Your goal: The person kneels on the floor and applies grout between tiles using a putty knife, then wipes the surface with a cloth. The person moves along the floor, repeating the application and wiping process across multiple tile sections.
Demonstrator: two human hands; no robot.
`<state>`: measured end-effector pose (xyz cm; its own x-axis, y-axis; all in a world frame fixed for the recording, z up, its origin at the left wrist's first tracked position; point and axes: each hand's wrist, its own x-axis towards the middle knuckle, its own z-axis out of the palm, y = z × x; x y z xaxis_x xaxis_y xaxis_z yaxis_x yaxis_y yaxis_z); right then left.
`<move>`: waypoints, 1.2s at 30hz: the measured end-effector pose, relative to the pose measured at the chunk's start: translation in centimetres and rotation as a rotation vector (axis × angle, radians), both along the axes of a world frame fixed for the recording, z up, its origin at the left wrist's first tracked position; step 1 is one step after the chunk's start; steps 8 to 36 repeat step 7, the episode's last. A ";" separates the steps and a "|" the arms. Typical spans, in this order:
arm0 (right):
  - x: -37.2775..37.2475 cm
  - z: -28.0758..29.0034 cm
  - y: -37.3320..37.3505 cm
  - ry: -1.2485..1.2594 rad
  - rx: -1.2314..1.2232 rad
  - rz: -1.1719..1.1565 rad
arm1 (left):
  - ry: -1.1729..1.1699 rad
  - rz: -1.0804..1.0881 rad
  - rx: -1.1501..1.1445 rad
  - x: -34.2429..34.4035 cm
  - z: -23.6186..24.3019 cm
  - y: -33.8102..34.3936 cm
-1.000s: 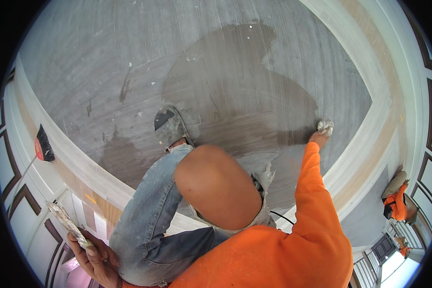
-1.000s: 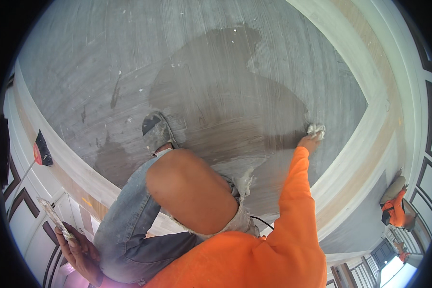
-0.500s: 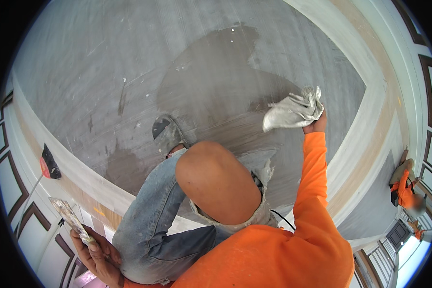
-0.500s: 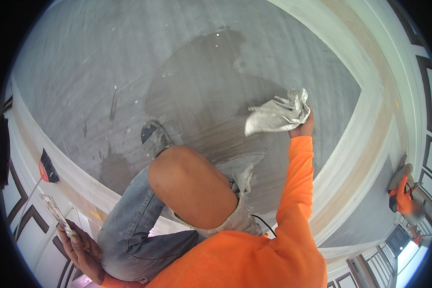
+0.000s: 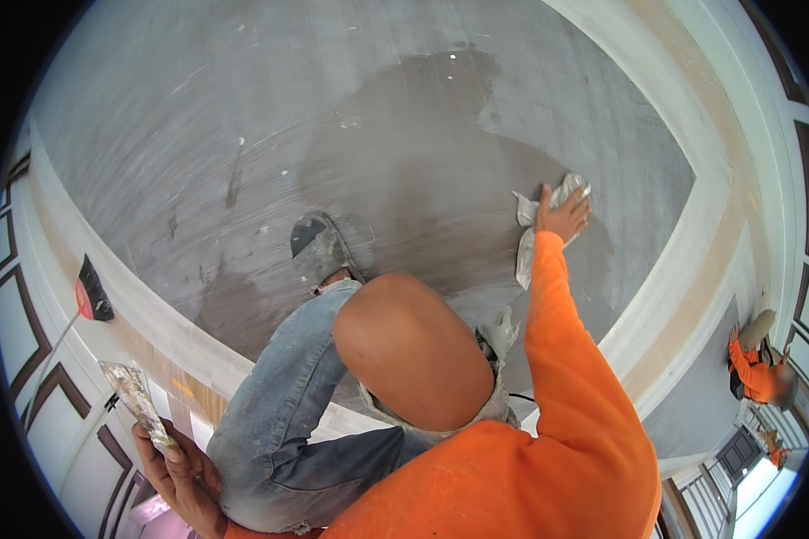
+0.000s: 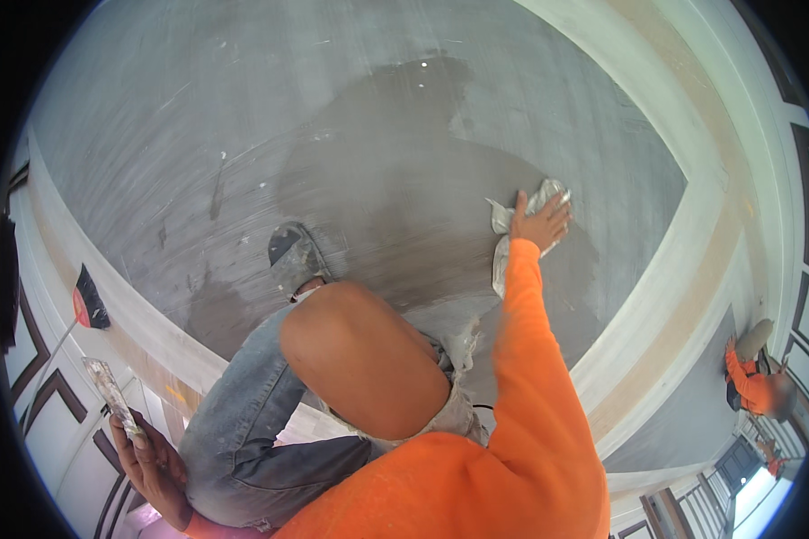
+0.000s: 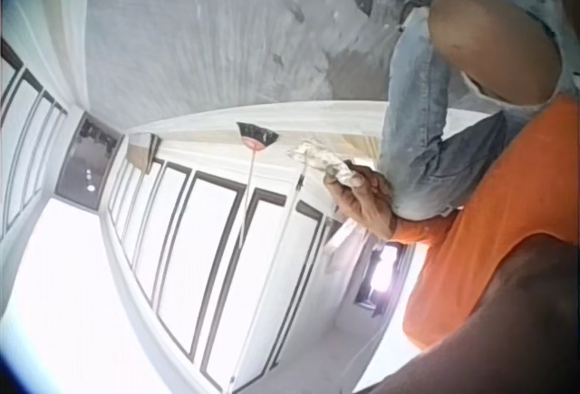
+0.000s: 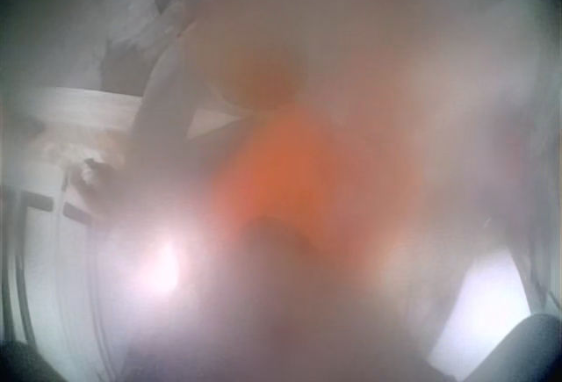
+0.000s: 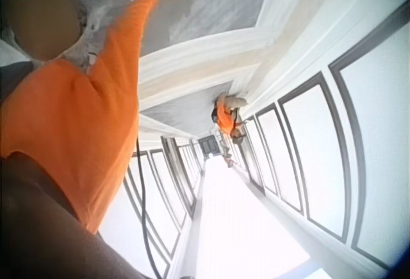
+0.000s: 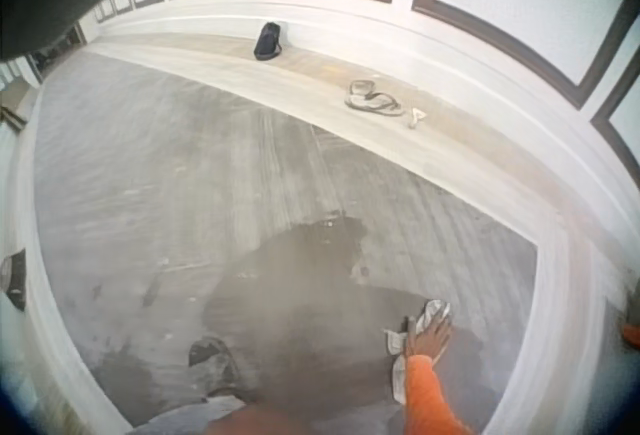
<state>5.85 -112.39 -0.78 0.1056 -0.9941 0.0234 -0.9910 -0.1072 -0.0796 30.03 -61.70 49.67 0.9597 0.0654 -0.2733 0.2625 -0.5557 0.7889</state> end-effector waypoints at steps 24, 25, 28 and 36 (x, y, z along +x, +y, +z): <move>28.7 -1.2 10.6 -0.085 -0.050 0.693 | 0.046 0.025 -0.021 0.0 0.4 0.4; 28.7 -1.2 10.6 -0.085 -0.050 0.693 | 0.046 0.025 -0.021 0.0 0.4 0.4; 28.7 -1.2 10.6 -0.085 -0.050 0.693 | 0.046 0.025 -0.021 0.0 0.4 0.4; 28.7 -1.2 10.6 -0.085 -0.050 0.693 | 0.046 0.025 -0.021 0.0 0.4 0.4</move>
